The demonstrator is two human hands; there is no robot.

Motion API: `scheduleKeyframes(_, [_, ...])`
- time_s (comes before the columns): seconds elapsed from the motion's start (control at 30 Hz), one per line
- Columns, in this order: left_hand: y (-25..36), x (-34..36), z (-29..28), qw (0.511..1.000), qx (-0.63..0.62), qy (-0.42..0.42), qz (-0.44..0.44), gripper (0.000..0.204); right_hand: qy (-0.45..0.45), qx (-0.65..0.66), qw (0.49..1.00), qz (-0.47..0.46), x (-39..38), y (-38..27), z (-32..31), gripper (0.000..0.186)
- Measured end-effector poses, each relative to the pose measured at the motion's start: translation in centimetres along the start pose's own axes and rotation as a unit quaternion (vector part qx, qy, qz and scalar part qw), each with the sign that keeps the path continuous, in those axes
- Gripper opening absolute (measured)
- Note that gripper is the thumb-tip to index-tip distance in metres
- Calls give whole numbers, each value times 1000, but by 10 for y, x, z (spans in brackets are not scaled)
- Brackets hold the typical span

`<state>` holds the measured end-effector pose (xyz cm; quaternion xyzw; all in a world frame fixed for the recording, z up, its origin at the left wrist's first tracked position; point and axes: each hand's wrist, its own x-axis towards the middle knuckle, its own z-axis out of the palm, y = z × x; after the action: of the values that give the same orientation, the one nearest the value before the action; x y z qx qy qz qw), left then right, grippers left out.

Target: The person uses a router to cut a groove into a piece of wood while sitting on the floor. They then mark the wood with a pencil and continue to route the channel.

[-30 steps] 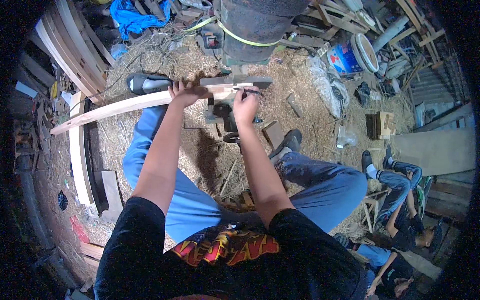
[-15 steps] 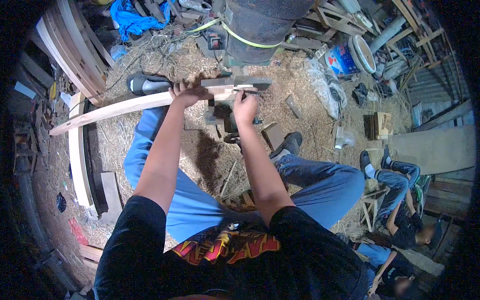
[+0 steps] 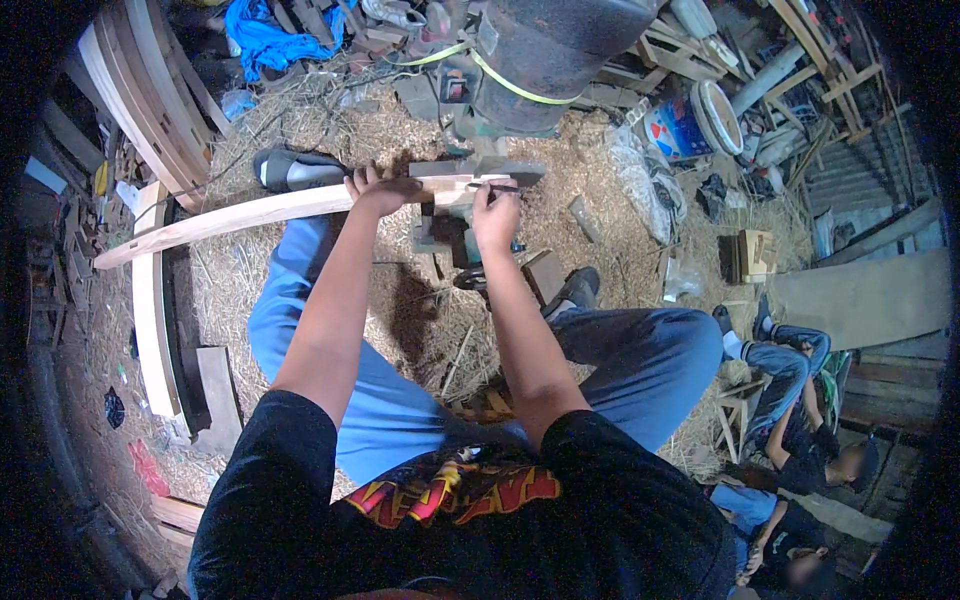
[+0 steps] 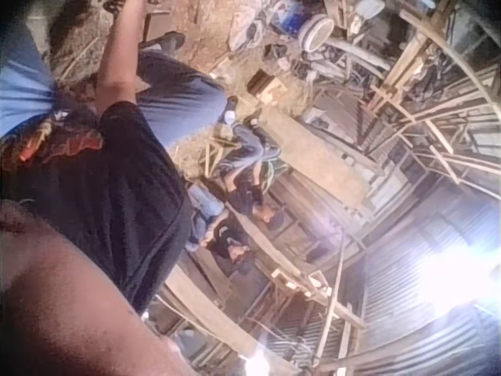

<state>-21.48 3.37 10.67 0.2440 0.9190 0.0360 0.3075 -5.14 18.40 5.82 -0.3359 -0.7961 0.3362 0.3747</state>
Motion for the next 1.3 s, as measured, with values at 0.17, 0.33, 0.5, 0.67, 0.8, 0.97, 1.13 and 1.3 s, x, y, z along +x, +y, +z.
scheduleKeyframes(0.17, [-10,14,13,999,30,14,-28,84,18,32,999,-4,-3,-18,3,14])
scheduleKeyframes(0.33, [-8,6,8,999,10,26,-31,89,15,-41,996,-79,-1,-14,4,14])
scheduleKeyframes(0.5, [-6,5,9,999,-17,36,-19,89,4,30,999,-20,0,-3,5,17])
scheduleKeyframes(0.67, [-12,9,10,999,-24,23,-19,91,-12,-10,999,-33,-6,-28,1,15])
scheduleKeyframes(0.8, [-6,6,3,999,-44,5,-27,97,6,35,999,-2,-3,-18,-1,14])
scheduleKeyframes(0.97, [-14,29,17,999,21,-4,-46,83,-20,-2,999,-29,-7,-21,6,11])
scheduleKeyframes(1.13, [-11,28,14,999,0,-16,-31,88,3,19,999,-36,-3,-15,2,13])
scheduleKeyframes(1.3, [-10,15,2,999,-2,-45,-1,93,-48,-4,998,48,-4,-24,-3,18])
